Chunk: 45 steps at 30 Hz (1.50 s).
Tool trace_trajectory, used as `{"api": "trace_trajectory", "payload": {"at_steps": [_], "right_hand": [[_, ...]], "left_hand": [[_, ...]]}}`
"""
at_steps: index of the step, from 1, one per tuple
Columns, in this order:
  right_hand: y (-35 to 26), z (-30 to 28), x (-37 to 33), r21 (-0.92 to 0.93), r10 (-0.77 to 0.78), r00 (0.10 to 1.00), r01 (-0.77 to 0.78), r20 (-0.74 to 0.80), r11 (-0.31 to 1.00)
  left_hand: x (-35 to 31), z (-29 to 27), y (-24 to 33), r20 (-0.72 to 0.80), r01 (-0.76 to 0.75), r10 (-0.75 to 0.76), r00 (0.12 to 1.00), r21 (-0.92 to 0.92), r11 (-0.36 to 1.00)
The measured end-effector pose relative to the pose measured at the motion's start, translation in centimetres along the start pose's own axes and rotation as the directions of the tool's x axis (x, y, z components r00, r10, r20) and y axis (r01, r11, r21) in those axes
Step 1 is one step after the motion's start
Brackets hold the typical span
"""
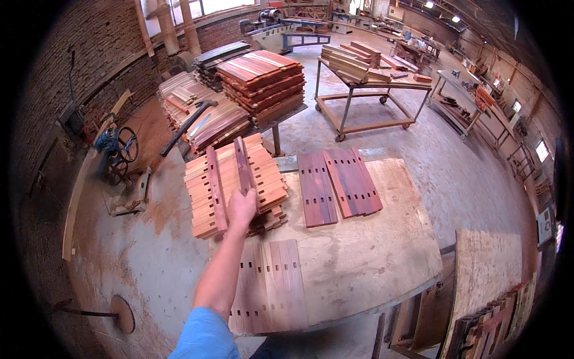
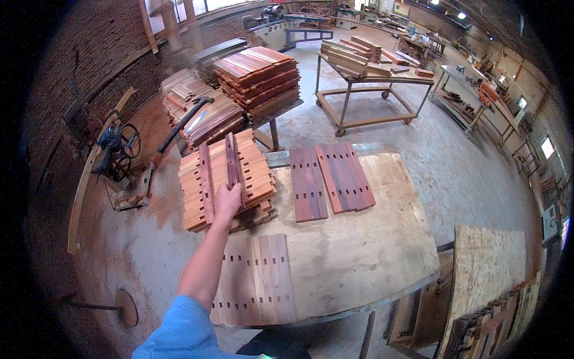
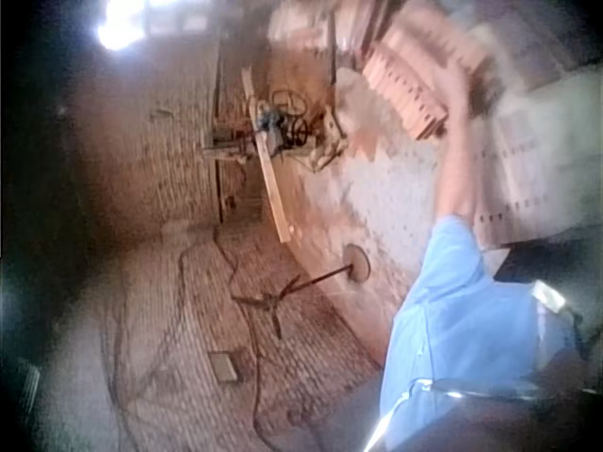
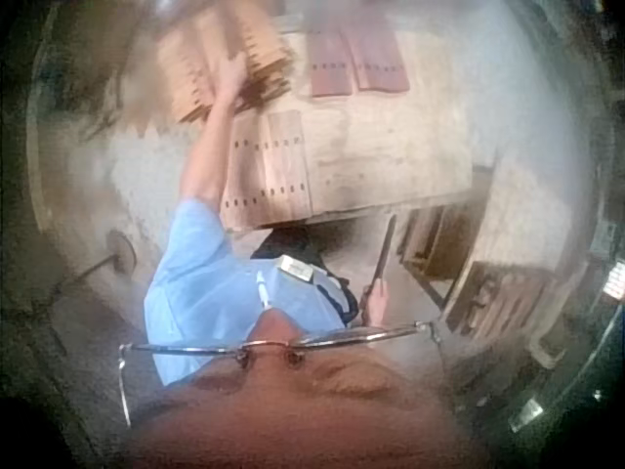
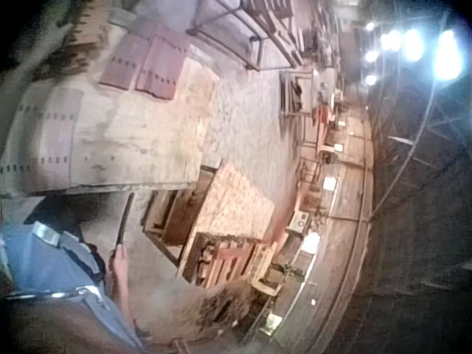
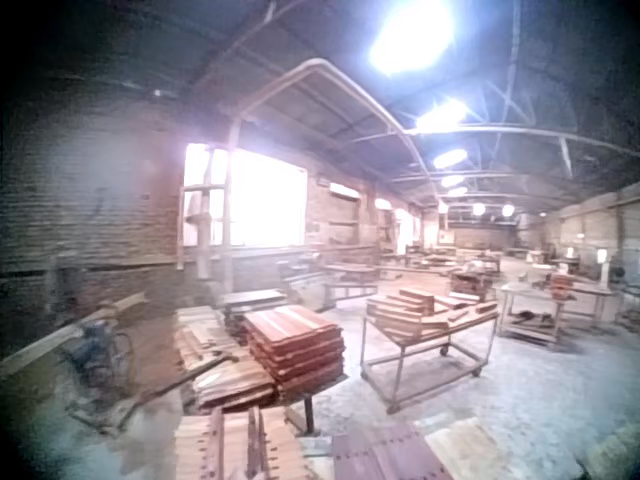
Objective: The person repeatedly picks up wooden slats from a stack, uses a metal file to smooth the edges of each slat, and then places the finished slats onto a separate table. The process is repeated for multiple pieces in a workshop environment.
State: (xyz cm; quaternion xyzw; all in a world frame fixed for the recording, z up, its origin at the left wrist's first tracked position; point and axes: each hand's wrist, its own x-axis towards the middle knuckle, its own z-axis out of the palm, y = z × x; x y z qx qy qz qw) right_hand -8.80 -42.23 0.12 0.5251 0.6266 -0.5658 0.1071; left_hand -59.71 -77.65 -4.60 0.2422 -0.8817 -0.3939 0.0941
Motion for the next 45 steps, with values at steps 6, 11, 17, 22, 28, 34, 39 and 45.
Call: {"api": "trace_trajectory", "payload": {"at_steps": [6, 11, 17, 22, 28, 34, 39, 45], "right_hand": [[-0.4, 0.2, 0.1, -0.071, 0.0, 1.0, 0.0, 0.007, 0.998], [1.1, 0.2, 1.5, -0.057, 0.006, 0.999, -0.003, 0.038, 0.998], [0.4, 0.3, 1.2, -0.045, 0.036, 0.999, -0.034, 0.041, 0.998], [0.3, 0.3, 1.1, -0.058, 0.03, 0.999, -0.028, 0.028, 0.998], [0.0, 0.0, 0.7, -0.072, 0.009, 1.0, -0.007, 0.03, 0.997], [1.6, -0.6, 0.1, -0.106, -0.124, 0.991, 0.118, -0.052, 0.987], [2.9, -1.2, 0.9, -0.1, 0.012, 1.0, -0.014, -0.026, 0.995], [4.8, -1.6, 3.1, -0.131, -0.077, 0.997, 0.073, -0.03, 0.989]], "left_hand": [[-4.9, -3.4, 4.0, -0.111, -0.036, 0.066, 0.992, 0.251, 0.967], [-4.5, -3.5, 0.7, -0.312, -0.219, 0.329, 0.891, 0.34, 0.915], [-3.5, -3.8, -0.2, -0.285, -0.107, 0.226, 0.931, 0.379, 0.919], [-3.5, -3.5, -0.2, -0.296, -0.08, 0.194, 0.935, 0.358, 0.93], [-3.4, -2.7, -0.8, -0.32, -0.075, 0.204, 0.925, 0.374, 0.925], [-1.4, -6.2, -3.2, -0.323, -0.042, 0.076, 0.943, 0.112, 0.993], [1.0, -7.6, -5.7, -0.151, -0.076, 0.079, 0.985, 0.027, 0.997], [1.0, -6.7, -4.3, -0.021, -0.014, 0.018, 1.0, 0.146, 0.989]]}}
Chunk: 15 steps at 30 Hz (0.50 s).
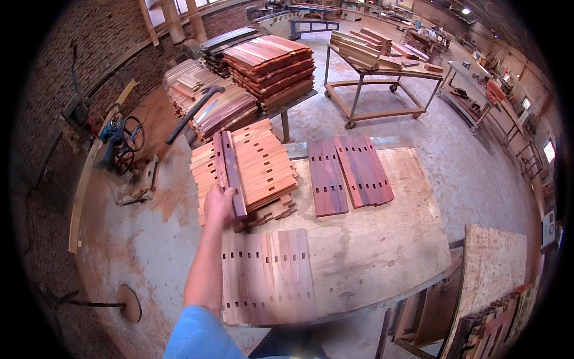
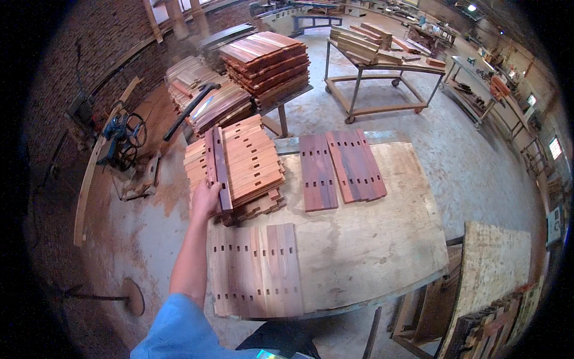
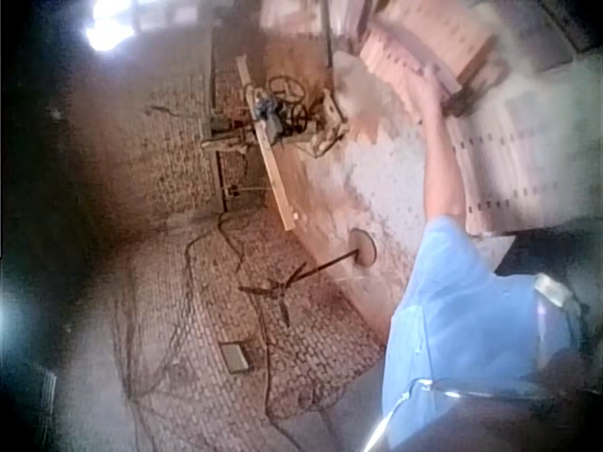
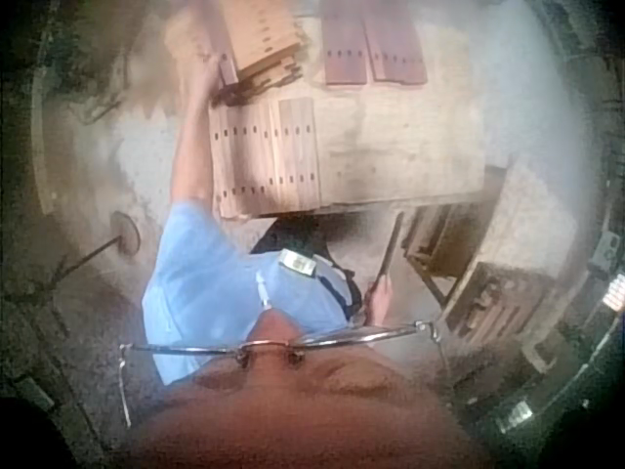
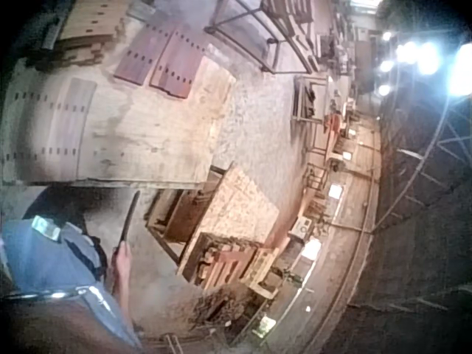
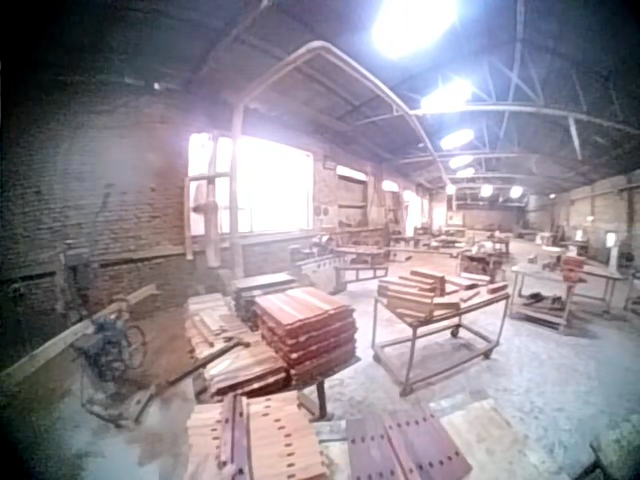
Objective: The person repeatedly picks up wooden slats from a stack, uses a metal file to smooth the edges of each slat, and then places the finished slats onto a separate table. The process is repeated for multiple pieces in a workshop environment.
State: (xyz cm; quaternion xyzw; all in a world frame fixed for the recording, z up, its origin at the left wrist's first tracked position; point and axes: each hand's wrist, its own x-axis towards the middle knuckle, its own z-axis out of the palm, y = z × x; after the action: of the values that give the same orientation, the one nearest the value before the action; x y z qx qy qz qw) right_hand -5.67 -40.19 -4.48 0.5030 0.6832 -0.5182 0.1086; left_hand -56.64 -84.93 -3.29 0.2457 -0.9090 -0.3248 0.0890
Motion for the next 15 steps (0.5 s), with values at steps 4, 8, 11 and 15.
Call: {"api": "trace_trajectory", "payload": {"at_steps": [4, 8, 11, 15], "right_hand": [[-1.2, -0.2, -0.7, 0.024, 0.026, 1.0, -0.026, -0.012, 0.999], [-1.3, 0.1, -1.3, 0.107, 0.103, 0.994, -0.098, -0.041, 0.989], [-2.3, 0.6, -2.3, 0.14, 0.095, 0.995, -0.089, -0.04, 0.986], [-1.1, 1.2, -2.0, 0.138, 0.107, 0.993, -0.099, -0.051, 0.985]], "left_hand": [[0.1, -0.3, 0.9, 0.092, -0.003, 0.004, 0.996, -0.014, 1.0], [0.6, -0.3, 0.6, 0.133, 0.014, -0.014, 0.991, -0.001, 1.0], [1.0, -0.6, 0.4, 0.12, -0.023, 0.014, 0.993, 0.068, 0.997], [1.2, -0.8, 2.0, 0.101, -0.033, 0.007, 0.995, 0.258, 0.966]]}}
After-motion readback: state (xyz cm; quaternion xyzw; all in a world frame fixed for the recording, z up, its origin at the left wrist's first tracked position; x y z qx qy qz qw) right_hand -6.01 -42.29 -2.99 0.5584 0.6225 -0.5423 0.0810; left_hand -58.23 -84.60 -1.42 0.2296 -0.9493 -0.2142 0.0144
